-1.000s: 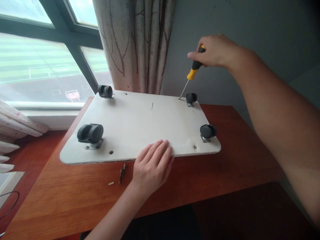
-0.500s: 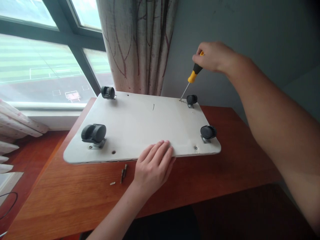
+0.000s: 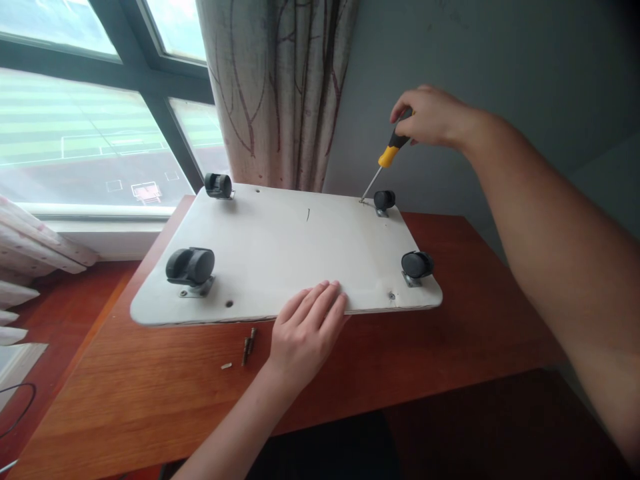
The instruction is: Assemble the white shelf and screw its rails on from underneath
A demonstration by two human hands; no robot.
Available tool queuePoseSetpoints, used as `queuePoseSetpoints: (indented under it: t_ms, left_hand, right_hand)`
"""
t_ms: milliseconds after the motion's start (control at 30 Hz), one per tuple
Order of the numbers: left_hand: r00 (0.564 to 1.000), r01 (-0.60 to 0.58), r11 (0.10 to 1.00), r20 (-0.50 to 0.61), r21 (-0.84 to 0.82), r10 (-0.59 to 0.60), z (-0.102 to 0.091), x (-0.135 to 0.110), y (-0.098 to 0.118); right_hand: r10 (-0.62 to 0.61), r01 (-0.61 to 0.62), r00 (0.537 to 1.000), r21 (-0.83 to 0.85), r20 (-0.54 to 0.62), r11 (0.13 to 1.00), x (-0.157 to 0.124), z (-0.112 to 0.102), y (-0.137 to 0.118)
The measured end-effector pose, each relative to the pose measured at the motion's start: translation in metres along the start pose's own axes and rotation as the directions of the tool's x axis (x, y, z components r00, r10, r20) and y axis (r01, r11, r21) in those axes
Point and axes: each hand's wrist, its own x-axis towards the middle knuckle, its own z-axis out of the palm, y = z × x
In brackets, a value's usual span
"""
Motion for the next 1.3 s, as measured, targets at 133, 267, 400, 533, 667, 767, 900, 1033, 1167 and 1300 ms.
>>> queuePoseSetpoints:
  t_ms: [133,267,400,533,667,767,900,1033,1167,1300]
  left_hand:
    - [1.0,-0.008,1.0,-0.001,-0.006,0.008,-0.001,0.0,0.0]
    - [1.0,0.001,1.0,-0.01,-0.006,-0.001,-0.001,0.0,0.001]
    - [1.0,0.009,1.0,-0.012,-0.009,-0.009,0.0,0.0,0.001]
    - [1.0,0.006,1.0,-0.012,-0.007,-0.007,0.0,0.0,0.001]
    - [1.0,0.007,1.0,-0.005,-0.008,-0.007,-0.001,0.0,0.002]
    - [1.0,0.007,1.0,-0.003,-0.012,-0.007,0.0,0.0,0.002]
    - [1.0,0.007,1.0,-0.009,-0.01,-0.007,0.001,0.0,0.001]
    - [1.0,0.0,1.0,-0.011,-0.008,-0.001,0.0,0.0,0.001]
    - [1.0,0.002,1.0,-0.009,-0.005,-0.002,-0.001,0.001,0.002]
    - [1.0,0.003,1.0,-0.014,-0.01,-0.003,0.0,0.0,0.001]
  right_hand:
    - [-0.073,0.062,0.991,-0.101,-0.11,0.993,-0.001,0.008,-0.002]
    - [0.007,-0.04,0.987,-0.2,-0.162,0.979,-0.004,0.011,-0.005]
    - [-0.036,0.024,0.993,-0.102,-0.113,0.994,-0.004,0.008,0.0]
    - [-0.058,0.059,0.996,0.004,-0.073,0.998,-0.006,0.004,0.001]
    - [-0.01,-0.008,0.99,-0.129,-0.139,0.992,-0.01,0.005,-0.001]
    - [0.017,-0.038,0.99,-0.151,-0.137,0.988,-0.01,0.007,0.0]
    - [-0.005,0.0,0.996,-0.051,-0.09,0.999,-0.009,0.006,0.004]
    - [-0.008,0.008,0.999,0.025,-0.032,1.0,-0.011,0.003,0.003]
    - [0.006,-0.025,0.995,-0.185,-0.101,0.982,-0.01,0.005,0.003]
    - [0.012,-0.028,0.995,-0.158,-0.103,0.987,-0.005,0.009,0.009]
